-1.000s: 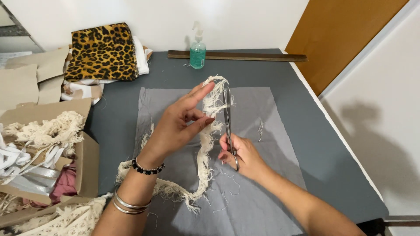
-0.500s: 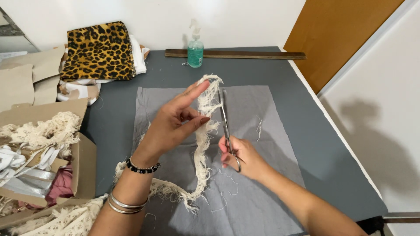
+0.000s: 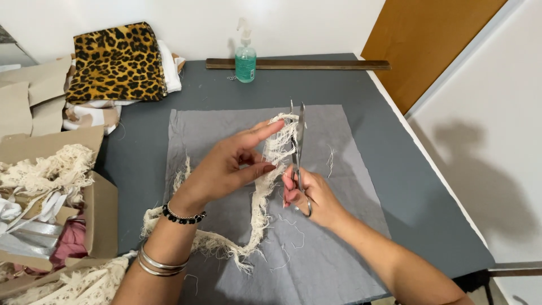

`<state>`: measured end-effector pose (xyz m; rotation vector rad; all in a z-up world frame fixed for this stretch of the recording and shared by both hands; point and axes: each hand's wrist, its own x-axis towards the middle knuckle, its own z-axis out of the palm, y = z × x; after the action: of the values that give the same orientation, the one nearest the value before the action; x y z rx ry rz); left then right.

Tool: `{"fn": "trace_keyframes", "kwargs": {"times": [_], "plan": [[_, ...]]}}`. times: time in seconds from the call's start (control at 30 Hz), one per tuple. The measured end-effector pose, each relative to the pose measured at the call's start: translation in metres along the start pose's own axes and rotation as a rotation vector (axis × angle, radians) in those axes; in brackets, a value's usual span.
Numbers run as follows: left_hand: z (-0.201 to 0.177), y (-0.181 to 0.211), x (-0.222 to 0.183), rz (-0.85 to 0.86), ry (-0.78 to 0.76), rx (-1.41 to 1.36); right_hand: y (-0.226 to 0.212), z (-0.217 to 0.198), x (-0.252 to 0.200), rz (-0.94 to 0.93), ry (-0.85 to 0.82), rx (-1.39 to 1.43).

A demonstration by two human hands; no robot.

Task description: Inspecting a strip of lace, picking at loose threads, and cutting it with scissors

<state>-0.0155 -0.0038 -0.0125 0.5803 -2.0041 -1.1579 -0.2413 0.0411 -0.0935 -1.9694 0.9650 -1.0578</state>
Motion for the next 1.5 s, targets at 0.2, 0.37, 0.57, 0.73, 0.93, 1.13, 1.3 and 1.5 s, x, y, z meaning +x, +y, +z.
{"fn": "trace_keyframes", "kwargs": {"times": [0.2,0.37,0.57,0.73,0.93,1.13,1.3,1.5], "plan": [[0.004,0.003,-0.001,-0.001,0.023,0.004,-0.005,0.006,-0.006,0.118,0.058,0.036],[0.011,0.012,-0.002,0.029,0.008,0.045,-0.013,0.003,-0.02,0.152,0.061,0.079],[0.053,0.027,-0.005,0.1,-0.109,0.024,-0.05,-0.011,-0.067,0.097,0.068,0.114],[0.095,0.041,0.005,0.102,-0.218,-0.03,-0.065,-0.015,-0.118,0.181,0.115,0.207],[0.156,0.056,0.025,0.125,-0.391,-0.059,-0.061,-0.028,-0.178,0.184,0.353,0.222],[0.2,0.056,0.045,0.104,-0.436,-0.05,-0.073,-0.047,-0.219,0.364,0.542,0.291],[0.22,0.052,0.056,0.092,-0.468,-0.09,-0.062,-0.055,-0.241,0.446,0.615,0.184],[0.228,0.046,0.065,0.015,-0.496,-0.07,-0.044,-0.059,-0.261,0.464,0.576,0.049]]}}
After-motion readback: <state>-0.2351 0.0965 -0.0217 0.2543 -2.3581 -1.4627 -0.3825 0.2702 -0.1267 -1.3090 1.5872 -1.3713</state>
